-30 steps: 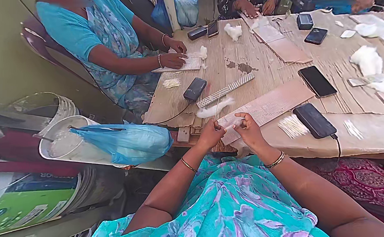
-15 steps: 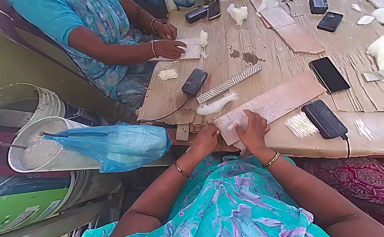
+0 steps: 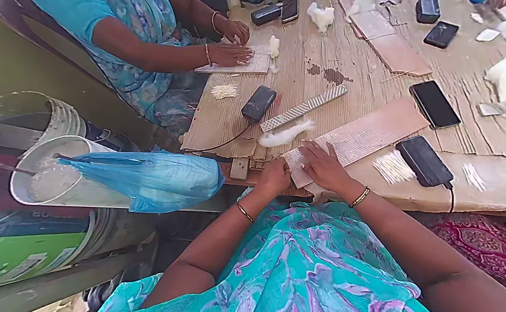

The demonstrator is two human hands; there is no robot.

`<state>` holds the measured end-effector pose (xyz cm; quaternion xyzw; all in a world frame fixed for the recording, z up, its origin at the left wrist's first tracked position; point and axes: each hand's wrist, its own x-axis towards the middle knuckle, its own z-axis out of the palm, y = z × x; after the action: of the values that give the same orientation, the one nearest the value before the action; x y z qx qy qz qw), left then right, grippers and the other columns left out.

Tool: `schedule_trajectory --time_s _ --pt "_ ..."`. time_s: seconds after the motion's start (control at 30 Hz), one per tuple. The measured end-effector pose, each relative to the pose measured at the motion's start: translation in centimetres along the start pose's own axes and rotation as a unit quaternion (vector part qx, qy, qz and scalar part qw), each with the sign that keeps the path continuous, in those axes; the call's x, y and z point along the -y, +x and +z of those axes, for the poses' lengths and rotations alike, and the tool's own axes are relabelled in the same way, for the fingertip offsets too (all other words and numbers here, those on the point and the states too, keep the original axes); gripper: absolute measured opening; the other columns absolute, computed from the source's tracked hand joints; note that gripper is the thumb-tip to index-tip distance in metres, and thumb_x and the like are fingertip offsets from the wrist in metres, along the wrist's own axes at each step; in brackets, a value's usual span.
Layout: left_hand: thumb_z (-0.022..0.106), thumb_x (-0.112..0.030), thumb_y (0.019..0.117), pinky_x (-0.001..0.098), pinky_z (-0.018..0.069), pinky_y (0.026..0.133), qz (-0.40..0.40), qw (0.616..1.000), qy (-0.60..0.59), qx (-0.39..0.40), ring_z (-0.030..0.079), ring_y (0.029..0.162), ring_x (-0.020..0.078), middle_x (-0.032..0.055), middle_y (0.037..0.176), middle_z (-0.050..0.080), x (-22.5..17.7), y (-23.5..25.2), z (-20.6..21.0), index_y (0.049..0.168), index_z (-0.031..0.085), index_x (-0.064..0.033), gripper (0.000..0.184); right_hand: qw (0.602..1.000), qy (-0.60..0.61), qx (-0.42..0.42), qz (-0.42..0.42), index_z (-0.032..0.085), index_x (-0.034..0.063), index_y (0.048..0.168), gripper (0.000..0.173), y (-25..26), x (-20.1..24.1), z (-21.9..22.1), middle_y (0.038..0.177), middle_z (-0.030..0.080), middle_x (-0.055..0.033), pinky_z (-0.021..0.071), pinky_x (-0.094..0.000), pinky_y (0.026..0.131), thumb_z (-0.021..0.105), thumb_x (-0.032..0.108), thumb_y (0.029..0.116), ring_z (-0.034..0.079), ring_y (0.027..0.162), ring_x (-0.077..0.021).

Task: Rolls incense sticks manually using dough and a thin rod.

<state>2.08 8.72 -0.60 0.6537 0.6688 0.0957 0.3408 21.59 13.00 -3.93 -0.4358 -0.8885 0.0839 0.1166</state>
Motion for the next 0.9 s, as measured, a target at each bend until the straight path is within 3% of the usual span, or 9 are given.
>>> schedule_trajectory --time_s 0.07,0.2,0.47,0.53,0.63,0.73,0.9 --pt "0.056 -0.023 0.1060 0.0563 0.0529 0.094 -0.008 1.000 0.001 0.000 0.067 0.107 0.0352 0.0195 0.112 0.068 0.0 -0.1 -0.1 0.117 0.064 -0.0012 0.026 0.998 -0.026 0.050 -0.035 0.033 0.0102 0.161 0.065 -0.3 -0.1 0.4 0.168 0.031 -0.0095 0.0049 -0.0675 0.122 0.032 0.048 0.1087 0.022 0.157 -0.0269" --pt "0.058 -0.023 0.1058 0.0541 0.0544 0.089 0.006 1.000 0.015 0.023 0.068 0.097 0.0329 0.0174 0.101 0.069 0.3 -0.6 -0.1 0.111 0.065 -0.0008 0.024 0.994 -0.034 0.086 -0.065 0.028 0.0080 0.162 0.078 -3.1 -0.3 0.1 0.170 0.025 -0.0101 0.0025 -0.0674 0.123 0.024 0.061 0.1057 0.018 0.158 -0.0260" --pt "0.048 -0.025 0.1103 0.0480 0.0502 0.094 0.006 0.988 -0.014 0.156 0.065 0.100 0.0272 0.0168 0.108 0.066 -0.1 -2.3 0.3 0.119 0.063 -0.0005 0.030 0.989 -0.022 0.124 -0.074 0.033 0.0099 0.161 0.077 -9.1 -0.8 -1.9 0.168 0.030 -0.0085 0.0056 -0.0716 0.120 0.020 0.062 0.1058 0.025 0.157 -0.0259" --pt "0.049 -0.024 0.1100 0.0456 0.0513 0.089 0.009 0.990 -0.041 0.132 0.064 0.094 0.0246 0.0144 0.103 0.066 0.2 -2.1 0.3 0.117 0.063 -0.0012 0.028 0.997 -0.016 0.056 -0.059 0.039 0.0081 0.158 0.075 -8.7 -1.2 -2.0 0.165 0.036 -0.0095 0.0088 -0.0740 0.118 0.021 0.060 0.1065 0.028 0.155 -0.0276" --pt "0.052 -0.023 0.1090 0.0473 0.0530 0.087 0.008 0.995 -0.061 0.074 0.066 0.091 0.0258 0.0148 0.098 0.068 0.6 -1.5 -0.2 0.115 0.065 -0.0007 0.026 0.999 -0.035 -0.020 0.003 0.036 0.0051 0.159 0.073 -5.8 -1.8 -2.0 0.166 0.034 -0.0115 0.0074 -0.0730 0.119 0.026 0.055 0.1067 0.025 0.156 -0.0309" --pt "0.052 -0.023 0.1088 0.0528 0.0522 0.092 -0.002 0.999 -0.035 0.039 0.067 0.099 0.0320 0.0185 0.102 0.069 0.8 -0.7 -0.7 0.114 0.066 -0.0003 0.027 0.998 -0.046 -0.028 0.033 0.032 0.0032 0.160 0.073 -1.9 -1.4 -1.1 0.167 0.030 -0.0139 0.0069 -0.0706 0.120 0.032 0.053 0.1070 0.023 0.157 -0.0327" --pt "0.053 -0.021 0.1082 0.0551 0.0516 0.096 -0.002 1.000 0.000 0.025 0.067 0.107 0.0349 0.0204 0.110 0.069 1.1 0.0 -0.8 0.116 0.067 0.0002 0.027 0.998 -0.045 0.026 -0.039 0.032 0.0039 0.160 0.072 0.4 0.1 0.4 0.167 0.031 -0.0131 0.0065 -0.0700 0.121 0.035 0.053 0.1068 0.024 0.156 -0.0308"
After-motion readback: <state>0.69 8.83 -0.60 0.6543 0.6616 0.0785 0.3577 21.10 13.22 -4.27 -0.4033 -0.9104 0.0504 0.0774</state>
